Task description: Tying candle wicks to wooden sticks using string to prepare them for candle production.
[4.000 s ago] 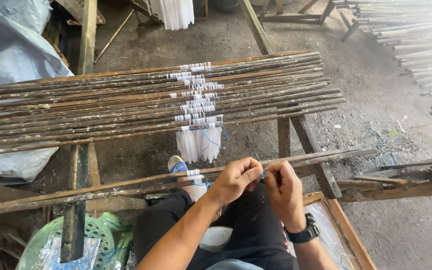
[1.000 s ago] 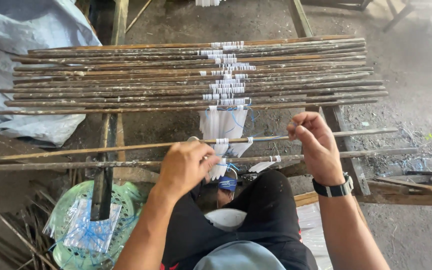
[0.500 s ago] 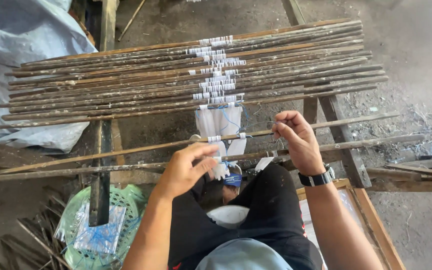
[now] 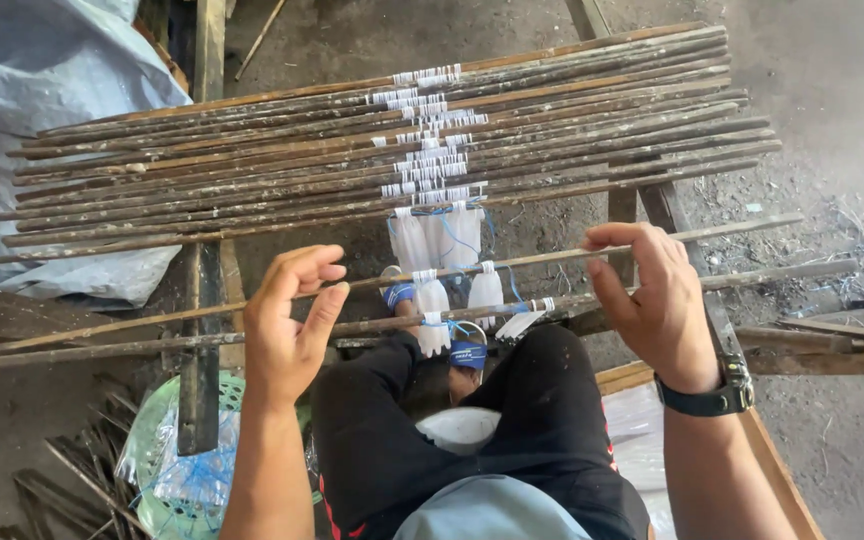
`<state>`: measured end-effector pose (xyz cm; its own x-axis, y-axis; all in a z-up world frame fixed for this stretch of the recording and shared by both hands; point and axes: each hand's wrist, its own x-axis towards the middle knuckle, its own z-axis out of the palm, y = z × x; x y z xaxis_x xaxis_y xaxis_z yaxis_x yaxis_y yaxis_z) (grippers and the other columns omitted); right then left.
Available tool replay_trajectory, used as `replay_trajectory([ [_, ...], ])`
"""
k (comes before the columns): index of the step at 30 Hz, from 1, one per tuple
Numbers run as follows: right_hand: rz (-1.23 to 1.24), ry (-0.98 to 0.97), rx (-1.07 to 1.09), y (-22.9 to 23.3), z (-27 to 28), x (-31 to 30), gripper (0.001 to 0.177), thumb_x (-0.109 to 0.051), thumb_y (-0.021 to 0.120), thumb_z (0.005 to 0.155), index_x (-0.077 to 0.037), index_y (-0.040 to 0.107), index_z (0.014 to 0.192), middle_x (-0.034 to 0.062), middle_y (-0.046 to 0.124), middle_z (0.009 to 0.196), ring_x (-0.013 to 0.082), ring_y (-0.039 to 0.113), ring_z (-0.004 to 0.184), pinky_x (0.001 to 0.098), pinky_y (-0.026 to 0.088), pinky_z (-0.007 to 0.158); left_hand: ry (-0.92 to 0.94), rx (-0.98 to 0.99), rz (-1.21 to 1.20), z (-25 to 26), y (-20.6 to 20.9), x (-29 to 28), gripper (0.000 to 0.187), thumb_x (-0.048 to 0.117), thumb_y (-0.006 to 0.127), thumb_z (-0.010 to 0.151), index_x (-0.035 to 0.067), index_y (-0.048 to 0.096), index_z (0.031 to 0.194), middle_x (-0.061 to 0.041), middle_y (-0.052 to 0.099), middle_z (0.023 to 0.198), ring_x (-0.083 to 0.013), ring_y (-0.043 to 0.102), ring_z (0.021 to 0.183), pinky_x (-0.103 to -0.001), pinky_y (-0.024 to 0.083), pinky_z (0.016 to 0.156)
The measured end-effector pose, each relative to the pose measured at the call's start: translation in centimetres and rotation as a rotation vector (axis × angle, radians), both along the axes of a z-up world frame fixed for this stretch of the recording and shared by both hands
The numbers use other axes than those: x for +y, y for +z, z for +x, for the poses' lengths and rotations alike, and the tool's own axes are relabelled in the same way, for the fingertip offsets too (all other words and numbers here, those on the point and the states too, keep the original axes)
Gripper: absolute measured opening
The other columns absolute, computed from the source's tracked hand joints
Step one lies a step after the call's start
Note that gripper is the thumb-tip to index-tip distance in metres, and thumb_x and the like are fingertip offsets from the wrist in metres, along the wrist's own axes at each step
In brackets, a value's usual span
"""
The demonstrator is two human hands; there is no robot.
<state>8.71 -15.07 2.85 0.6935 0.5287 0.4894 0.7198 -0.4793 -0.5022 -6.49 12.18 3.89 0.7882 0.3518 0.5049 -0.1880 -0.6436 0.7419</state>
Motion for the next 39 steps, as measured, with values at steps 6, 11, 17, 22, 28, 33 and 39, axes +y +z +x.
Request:
replay_trajectory([
  [6,-0.16,-0.047,0.067,-3.9,3.1,-1.1,0.024,-0.021,0.055,0.082,-0.009,0.055,0.104,0.0024,0.059,0.099,0.0238,0.053,0.097,0.0375,0.035,0.089,0.16,0.07,0.292,1.0,-3.0,3.0,0.019,0.02,0.06,0.084,0.006,0.061,0.097,-0.006,0.059,0.087,-0.0216,0.061,0.078,-0.033,0.046,0.073],
  [11,-0.275,-0.122,-0.142,-7.4,3.6,-0.5,0.025,-0.025,0.062,0.075,-0.015,0.058,0.096,-0.0019,0.06,0.092,0.0162,0.054,0.097,0.0329,0.029,0.097,0.139,0.319,0.372,1.8,-6.5,3.2,0.019,0.033,0.062,0.079,0.015,0.062,0.086,0.0,0.06,0.074,-0.0181,0.061,0.071,-0.032,0.047,0.069],
  [17,-0.267,-0.165,-0.225,-7.0,3.1,-0.1,0.023,-0.023,0.065,0.072,-0.014,0.058,0.092,-0.0012,0.06,0.088,0.0164,0.055,0.094,0.0328,0.031,0.096,0.175,0.296,0.315,1.8,-6.8,3.3,0.016,0.034,0.06,0.082,0.019,0.062,0.084,0.003,0.061,0.071,-0.0169,0.061,0.069,-0.031,0.045,0.066],
  [22,-0.268,-0.207,-0.23,-7.4,3.0,-0.1,0.022,-0.028,0.063,0.073,-0.016,0.059,0.092,-0.0019,0.061,0.086,0.0153,0.056,0.093,0.0318,0.033,0.096,0.241,0.154,0.354,3.6,-5.7,3.7,0.007,0.023,0.062,0.081,0.017,0.062,0.084,0.003,0.059,0.074,-0.0173,0.06,0.069,-0.031,0.045,0.066],
  [28,-0.235,-0.239,-0.263,-7.6,3.1,-0.1,0.022,-0.029,0.063,0.071,-0.019,0.058,0.09,-0.0035,0.06,0.084,0.0139,0.056,0.09,0.0304,0.034,0.096,0.305,0.35,0.832,7.5,-6.8,4.9,0.027,0.025,0.071,0.066,0.017,0.06,0.089,0.0,0.053,0.085,-0.0221,0.055,0.084,-0.038,0.043,0.072],
  [33,-0.201,-0.229,-0.256,-7.0,3.2,-0.2,0.02,-0.029,0.063,0.069,-0.021,0.058,0.087,-0.0042,0.061,0.083,0.0128,0.057,0.089,0.0302,0.035,0.093,0.212,0.4,0.677,8.1,-6.6,4.9,0.025,0.034,0.069,0.067,0.016,0.058,0.08,-0.002,0.053,0.08,-0.0259,0.055,0.083,-0.04,0.043,0.072],
  [39,-0.22,-0.25,-0.24,-7.4,3.1,-0.2,0.023,-0.029,0.062,0.069,-0.02,0.059,0.089,-0.0039,0.061,0.084,0.012,0.057,0.09,0.0303,0.033,0.095,0.266,0.459,0.74,9.2,-6.0,5.3,0.021,0.036,0.062,0.075,0.021,0.06,0.089,0.002,0.054,0.09,-0.0203,0.055,0.088,-0.037,0.045,0.072],
])
